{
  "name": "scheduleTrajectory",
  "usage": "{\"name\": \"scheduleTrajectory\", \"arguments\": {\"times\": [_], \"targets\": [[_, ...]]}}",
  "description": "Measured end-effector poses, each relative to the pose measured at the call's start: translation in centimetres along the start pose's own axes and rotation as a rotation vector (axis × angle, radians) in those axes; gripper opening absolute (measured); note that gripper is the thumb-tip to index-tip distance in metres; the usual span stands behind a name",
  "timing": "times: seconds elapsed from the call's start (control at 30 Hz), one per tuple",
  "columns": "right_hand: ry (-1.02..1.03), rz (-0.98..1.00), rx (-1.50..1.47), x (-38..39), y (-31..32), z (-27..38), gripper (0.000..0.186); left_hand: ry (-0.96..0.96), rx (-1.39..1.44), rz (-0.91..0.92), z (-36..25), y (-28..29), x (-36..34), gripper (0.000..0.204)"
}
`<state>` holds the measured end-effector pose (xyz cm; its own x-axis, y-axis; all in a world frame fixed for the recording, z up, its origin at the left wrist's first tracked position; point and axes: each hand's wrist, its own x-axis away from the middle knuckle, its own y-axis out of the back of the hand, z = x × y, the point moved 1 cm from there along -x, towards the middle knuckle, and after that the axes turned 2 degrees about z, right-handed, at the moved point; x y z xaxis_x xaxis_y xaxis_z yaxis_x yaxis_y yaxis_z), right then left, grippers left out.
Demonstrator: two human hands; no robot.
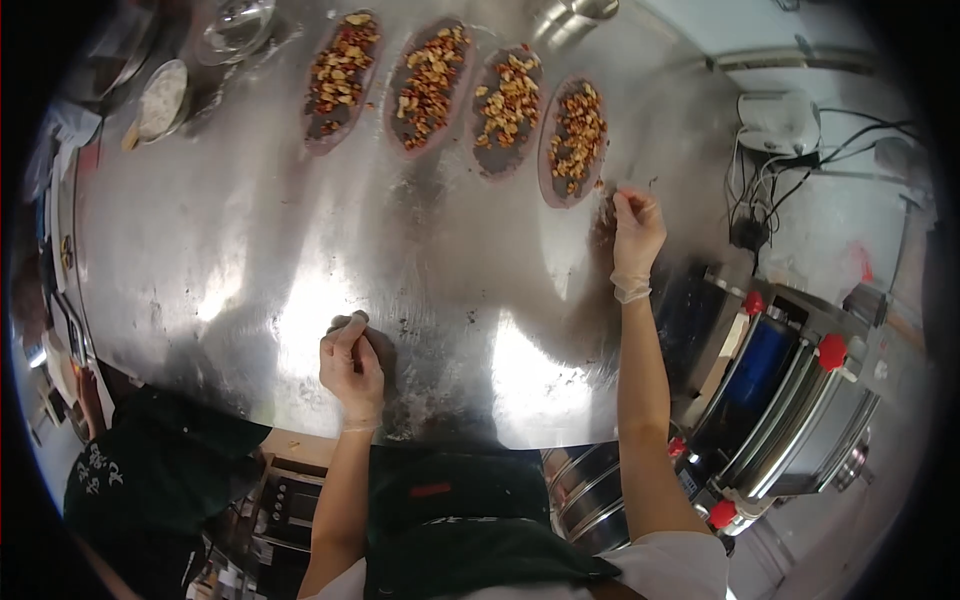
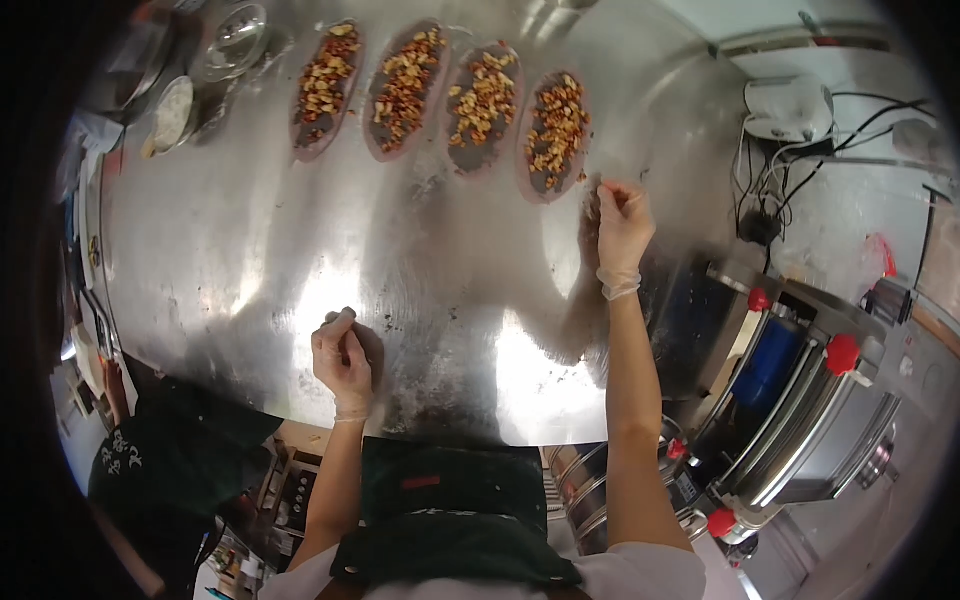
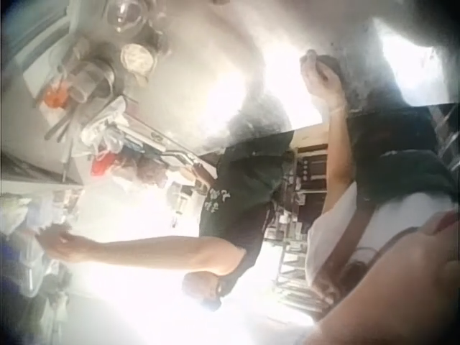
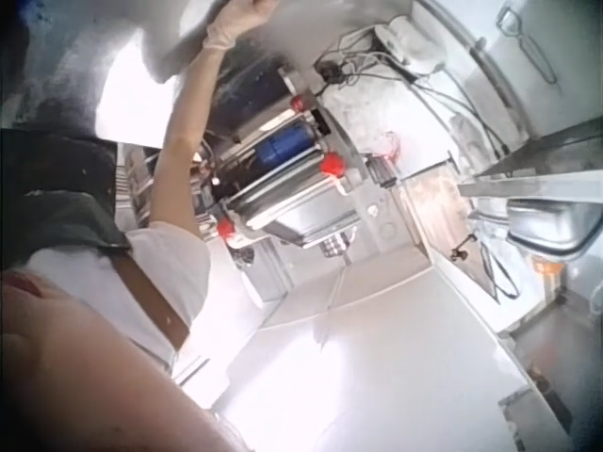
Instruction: Rolling purple dough around fruit and nut fillings and arranging them in a steamer tray.
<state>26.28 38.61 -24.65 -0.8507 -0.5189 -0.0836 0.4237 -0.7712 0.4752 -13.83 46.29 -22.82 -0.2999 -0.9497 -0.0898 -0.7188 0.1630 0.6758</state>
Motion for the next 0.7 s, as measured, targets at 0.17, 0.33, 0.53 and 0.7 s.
{"name": "scheduleTrajectory", "arguments": {"times": [0.17,0.33,0.53,0.7], "targets": [[-0.004,0.053,-0.256,0.3,-2.2,4.5,0.014,0.062,0.208,0.012,-0.3,-0.7,-0.5,0.024],[-0.002,0.059,-0.016,-0.4,-0.2,3.6,0.019,0.145,0.267,0.046,-2.1,-1.1,-1.4,0.028],[0.204,0.187,0.233,-1.3,-1.0,3.8,0.018,0.136,0.293,0.091,-3.4,-2.2,-1.6,0.027],[0.24,0.169,0.354,-1.2,-1.5,4.1,0.014,0.129,0.329,0.104,-5.2,-3.4,-2.1,0.027]]}}
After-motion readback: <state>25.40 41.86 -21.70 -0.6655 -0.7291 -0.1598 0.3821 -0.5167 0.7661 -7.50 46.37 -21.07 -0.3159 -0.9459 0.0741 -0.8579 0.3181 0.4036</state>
